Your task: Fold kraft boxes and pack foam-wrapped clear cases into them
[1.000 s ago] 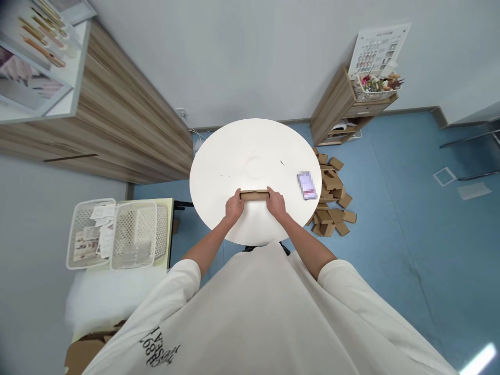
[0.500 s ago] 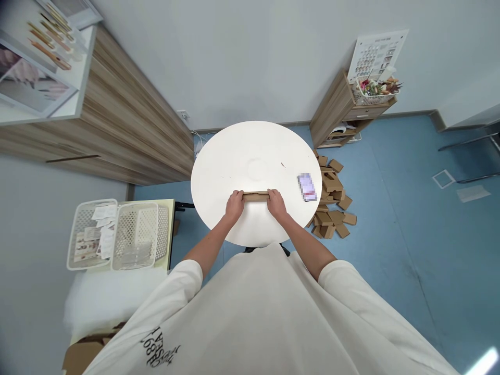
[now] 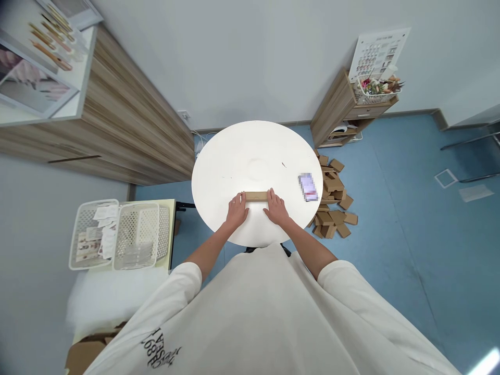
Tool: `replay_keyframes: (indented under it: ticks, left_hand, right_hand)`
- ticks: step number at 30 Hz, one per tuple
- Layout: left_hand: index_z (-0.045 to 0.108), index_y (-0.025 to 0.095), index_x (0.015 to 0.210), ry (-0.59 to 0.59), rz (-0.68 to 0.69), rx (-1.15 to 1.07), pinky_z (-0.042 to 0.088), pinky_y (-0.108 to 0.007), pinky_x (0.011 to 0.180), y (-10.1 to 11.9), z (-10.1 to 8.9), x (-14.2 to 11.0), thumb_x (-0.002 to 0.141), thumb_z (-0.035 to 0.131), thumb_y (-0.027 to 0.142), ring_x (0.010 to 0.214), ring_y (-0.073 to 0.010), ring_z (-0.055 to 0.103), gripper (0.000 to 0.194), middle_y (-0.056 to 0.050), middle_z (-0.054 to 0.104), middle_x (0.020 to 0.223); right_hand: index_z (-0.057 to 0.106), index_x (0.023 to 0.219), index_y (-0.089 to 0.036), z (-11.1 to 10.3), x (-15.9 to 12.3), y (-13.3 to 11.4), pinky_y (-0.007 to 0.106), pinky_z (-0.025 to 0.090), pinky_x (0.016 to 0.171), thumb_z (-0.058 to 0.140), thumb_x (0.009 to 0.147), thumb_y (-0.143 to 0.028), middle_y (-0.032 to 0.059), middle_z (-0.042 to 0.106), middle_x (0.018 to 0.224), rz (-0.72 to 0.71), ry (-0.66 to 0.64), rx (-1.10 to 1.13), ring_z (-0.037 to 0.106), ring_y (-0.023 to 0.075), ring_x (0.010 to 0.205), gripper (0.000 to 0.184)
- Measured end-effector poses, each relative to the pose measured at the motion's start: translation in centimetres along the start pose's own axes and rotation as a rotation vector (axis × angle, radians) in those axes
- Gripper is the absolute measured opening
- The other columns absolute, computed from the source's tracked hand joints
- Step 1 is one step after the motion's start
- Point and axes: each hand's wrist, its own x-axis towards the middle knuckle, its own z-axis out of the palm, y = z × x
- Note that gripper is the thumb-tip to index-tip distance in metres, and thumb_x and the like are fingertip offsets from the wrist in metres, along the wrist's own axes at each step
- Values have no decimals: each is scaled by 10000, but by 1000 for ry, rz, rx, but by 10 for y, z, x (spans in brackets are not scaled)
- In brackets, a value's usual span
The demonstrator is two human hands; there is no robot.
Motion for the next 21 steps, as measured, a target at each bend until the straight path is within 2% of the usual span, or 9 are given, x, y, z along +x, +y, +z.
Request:
replay_keyframes:
  ticks: [3,7,12,16,19,21]
  left_hand:
    - [215,189,1606,14,-45,-4,270,-571,1147,3,3,-7,917,474,162,1457,-385,314,736,-207,286,1613]
    - [210,190,1610,-11,-72,-25,262,-577,1147,5,2,-7,890,458,130,1479,-378,286,763,-208,241,1644]
    - [214,177,1609,-24,-51,-99,324,-550,1119,1,2,0,879,465,138,1439,-370,349,772,-208,288,1615]
    - [223,203,1603,-29,-128,-192,409,-516,1058,-2,4,9,893,509,211,1311,-351,480,766,-195,423,1478]
    - [223,224,1602,-18,-190,-247,432,-490,1044,-4,5,13,893,541,256,1233,-327,537,778,-168,476,1369]
    - [281,234,1577,-1,-205,-265,436,-476,1051,-5,4,12,888,554,259,1214,-314,553,742,-153,466,1360]
  right_hand:
    - [20,1643,-163,6,-2,0,565,258,1170,451,974,-438,136,6,1714,13,-9,-43,212,372,1503,843]
    - [28,1642,-167,9,-2,0,559,256,1168,461,964,-432,157,37,1709,45,-11,-52,234,369,1493,847]
    - [92,1642,-190,5,-1,-3,539,290,1148,445,978,-439,179,263,1637,75,8,-9,327,366,1428,793]
    - [188,1626,-176,0,6,-7,515,362,1086,401,1003,-450,207,457,1464,150,12,63,451,359,1303,713]
    - [264,1600,-178,-2,11,-12,501,393,1056,388,1010,-465,201,506,1398,202,24,122,492,349,1253,667]
    - [312,1575,-189,-3,11,-15,492,401,1051,394,1010,-467,189,515,1396,211,44,154,501,338,1249,635]
